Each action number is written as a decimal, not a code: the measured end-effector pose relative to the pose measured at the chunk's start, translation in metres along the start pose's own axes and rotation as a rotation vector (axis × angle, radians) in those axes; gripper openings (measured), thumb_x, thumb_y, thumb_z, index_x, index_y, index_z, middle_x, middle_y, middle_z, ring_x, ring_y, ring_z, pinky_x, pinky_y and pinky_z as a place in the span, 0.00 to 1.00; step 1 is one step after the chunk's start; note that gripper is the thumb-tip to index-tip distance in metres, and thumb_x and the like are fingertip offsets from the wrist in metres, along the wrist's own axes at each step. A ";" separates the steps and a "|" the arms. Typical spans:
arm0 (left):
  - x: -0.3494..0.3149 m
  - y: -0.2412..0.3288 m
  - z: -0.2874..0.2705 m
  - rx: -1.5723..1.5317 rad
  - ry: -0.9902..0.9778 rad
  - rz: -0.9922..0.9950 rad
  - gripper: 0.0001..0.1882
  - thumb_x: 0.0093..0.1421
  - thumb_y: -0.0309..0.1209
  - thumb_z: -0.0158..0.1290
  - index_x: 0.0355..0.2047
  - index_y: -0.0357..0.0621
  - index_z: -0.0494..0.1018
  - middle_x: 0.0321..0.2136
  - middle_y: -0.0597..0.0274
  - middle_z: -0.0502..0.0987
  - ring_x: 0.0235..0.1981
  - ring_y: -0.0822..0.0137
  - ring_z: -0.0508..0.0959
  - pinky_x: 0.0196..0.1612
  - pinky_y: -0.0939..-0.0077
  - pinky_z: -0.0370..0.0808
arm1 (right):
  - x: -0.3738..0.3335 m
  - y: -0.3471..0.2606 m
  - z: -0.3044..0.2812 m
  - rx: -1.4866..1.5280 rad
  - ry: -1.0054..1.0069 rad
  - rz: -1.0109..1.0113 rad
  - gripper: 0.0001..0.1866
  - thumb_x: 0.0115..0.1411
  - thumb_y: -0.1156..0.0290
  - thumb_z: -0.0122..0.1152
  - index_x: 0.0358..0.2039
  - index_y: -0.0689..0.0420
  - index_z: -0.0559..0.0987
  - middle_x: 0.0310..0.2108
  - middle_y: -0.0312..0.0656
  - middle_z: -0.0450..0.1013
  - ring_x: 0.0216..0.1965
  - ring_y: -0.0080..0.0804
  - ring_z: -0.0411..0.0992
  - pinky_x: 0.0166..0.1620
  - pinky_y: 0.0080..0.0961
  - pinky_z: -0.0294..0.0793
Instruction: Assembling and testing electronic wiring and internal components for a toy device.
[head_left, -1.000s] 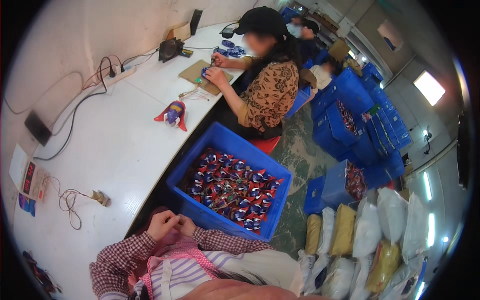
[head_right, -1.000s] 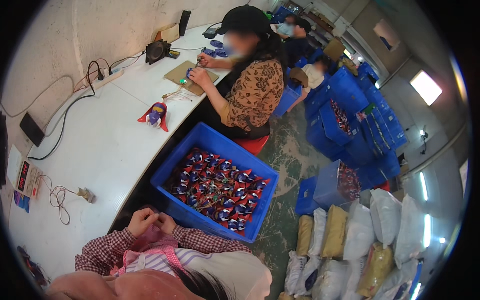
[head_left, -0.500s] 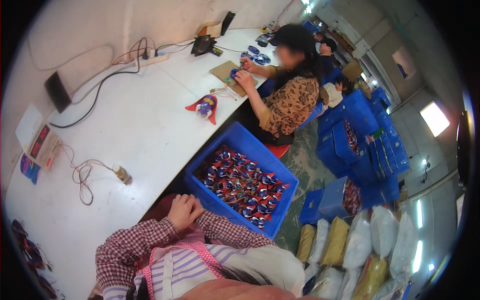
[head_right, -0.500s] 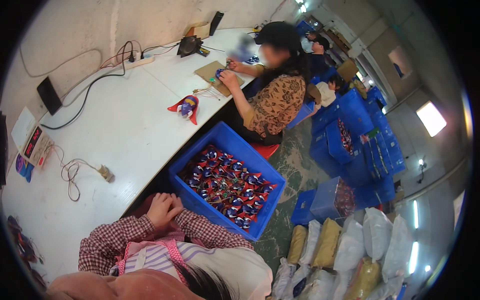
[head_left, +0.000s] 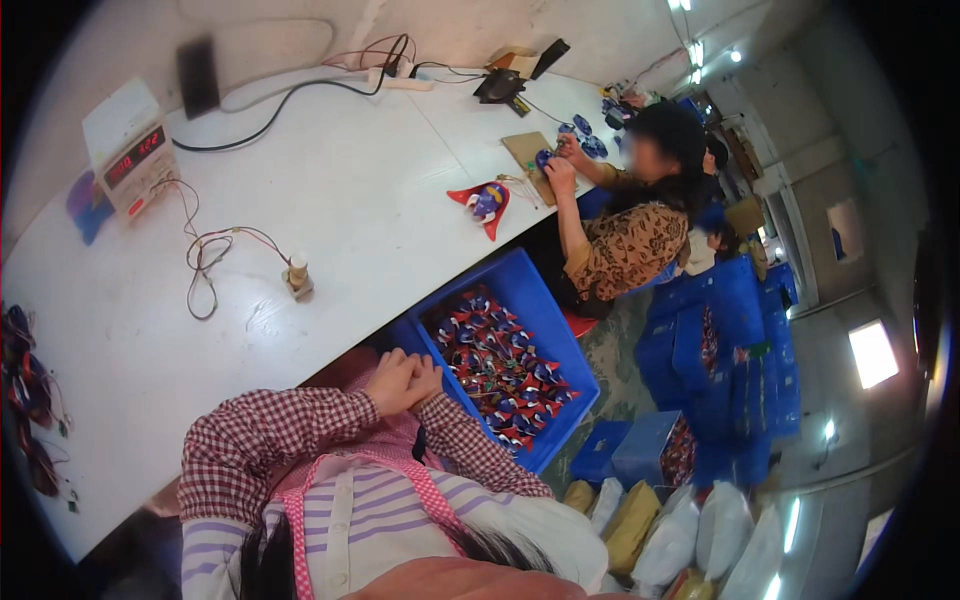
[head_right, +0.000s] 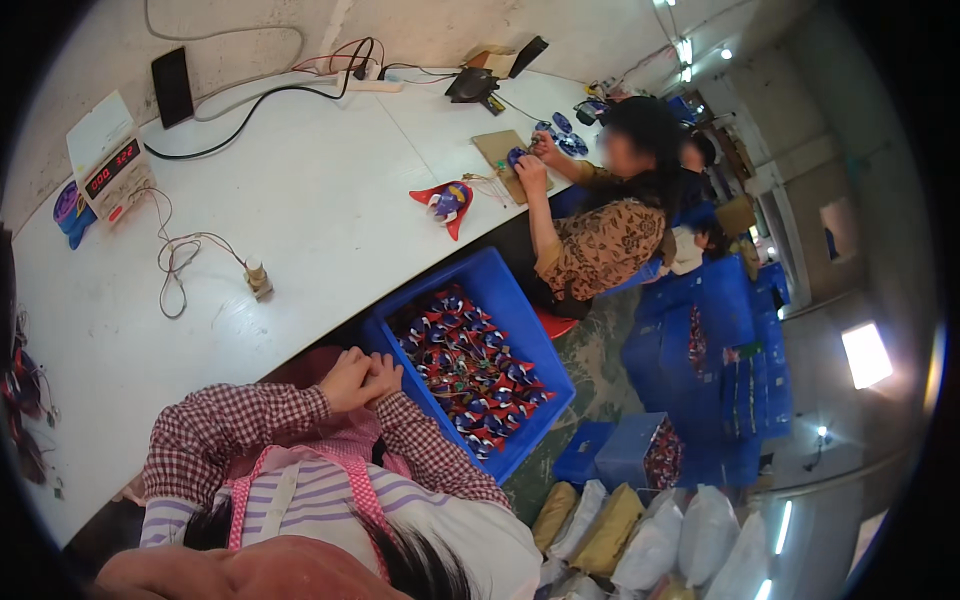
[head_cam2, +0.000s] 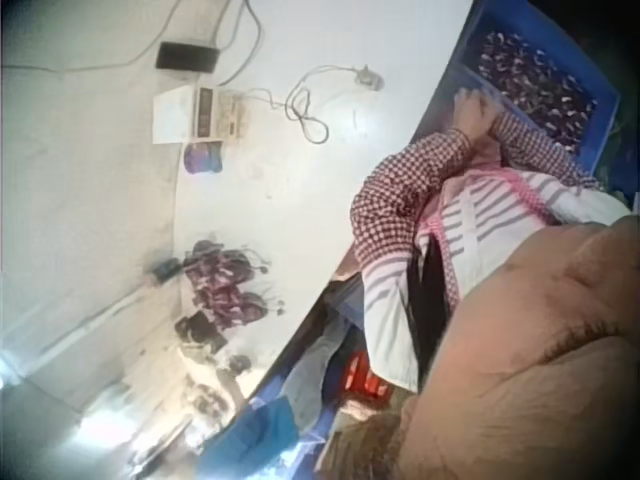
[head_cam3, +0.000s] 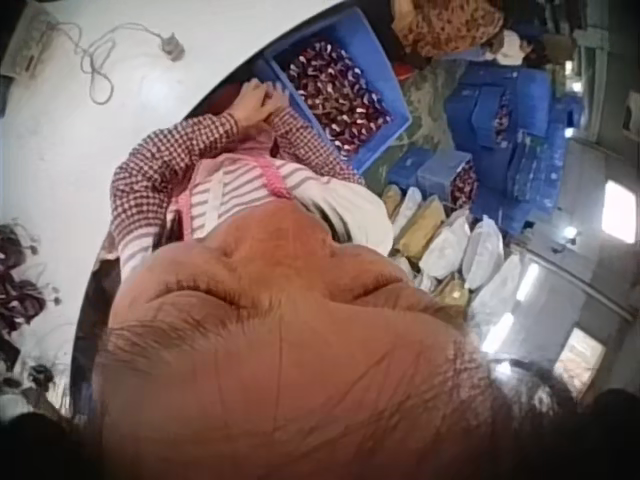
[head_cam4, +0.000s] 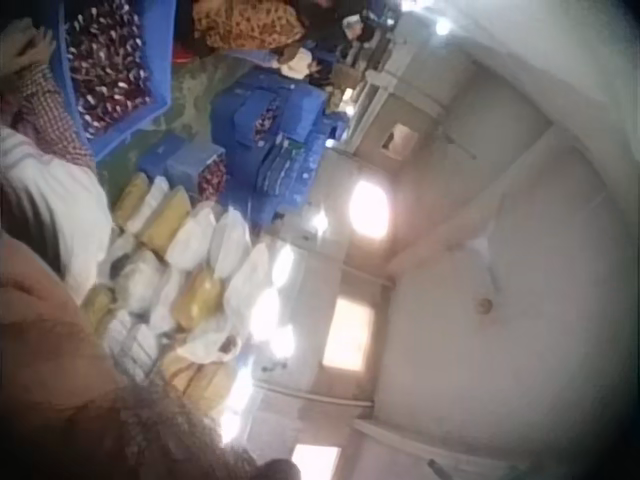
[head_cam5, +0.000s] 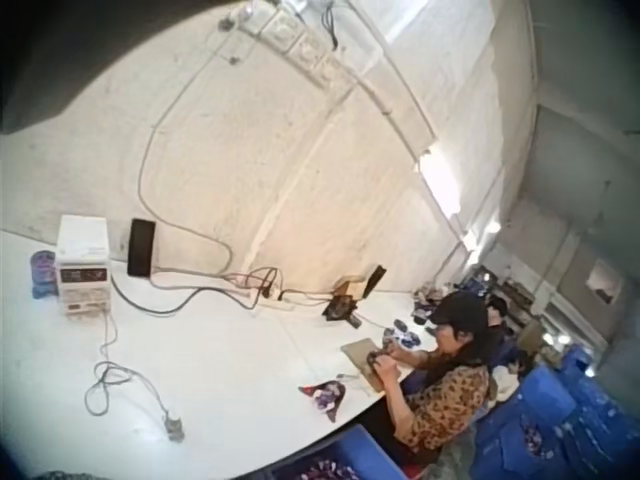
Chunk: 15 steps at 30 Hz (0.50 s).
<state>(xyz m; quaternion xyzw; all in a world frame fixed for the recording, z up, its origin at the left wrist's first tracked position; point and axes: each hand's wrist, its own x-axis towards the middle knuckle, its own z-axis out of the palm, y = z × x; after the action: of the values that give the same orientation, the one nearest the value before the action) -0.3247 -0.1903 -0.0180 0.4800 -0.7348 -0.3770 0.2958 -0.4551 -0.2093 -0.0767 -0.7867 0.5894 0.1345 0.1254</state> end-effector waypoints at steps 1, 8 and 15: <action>0.000 0.003 0.003 0.025 0.008 0.029 0.18 0.57 0.46 0.50 0.31 0.42 0.73 0.30 0.54 0.69 0.34 0.60 0.65 0.40 0.70 0.65 | -0.001 0.002 0.000 -0.044 0.005 0.014 0.16 0.56 0.56 0.46 0.41 0.49 0.72 0.44 0.41 0.65 0.42 0.43 0.62 0.45 0.42 0.60; -0.007 0.015 -0.011 -0.143 -0.247 0.033 0.20 0.56 0.48 0.50 0.29 0.40 0.73 0.28 0.53 0.69 0.33 0.58 0.66 0.38 0.70 0.66 | -0.009 0.009 0.046 0.110 0.121 -0.043 0.17 0.55 0.57 0.46 0.43 0.48 0.72 0.46 0.41 0.65 0.45 0.44 0.60 0.47 0.45 0.58; -0.005 0.001 -0.007 -0.039 -0.144 -0.126 0.22 0.55 0.49 0.52 0.27 0.39 0.73 0.28 0.52 0.70 0.31 0.58 0.67 0.37 0.70 0.67 | -0.003 -0.007 0.083 1.097 0.483 -0.168 0.15 0.50 0.58 0.53 0.38 0.49 0.73 0.42 0.40 0.66 0.41 0.44 0.60 0.41 0.46 0.58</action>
<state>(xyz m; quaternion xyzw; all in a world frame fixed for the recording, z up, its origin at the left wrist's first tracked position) -0.3180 -0.1872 -0.0139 0.4912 -0.7151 -0.4426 0.2270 -0.4541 -0.1753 -0.1527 -0.6594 0.5203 -0.3818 0.3855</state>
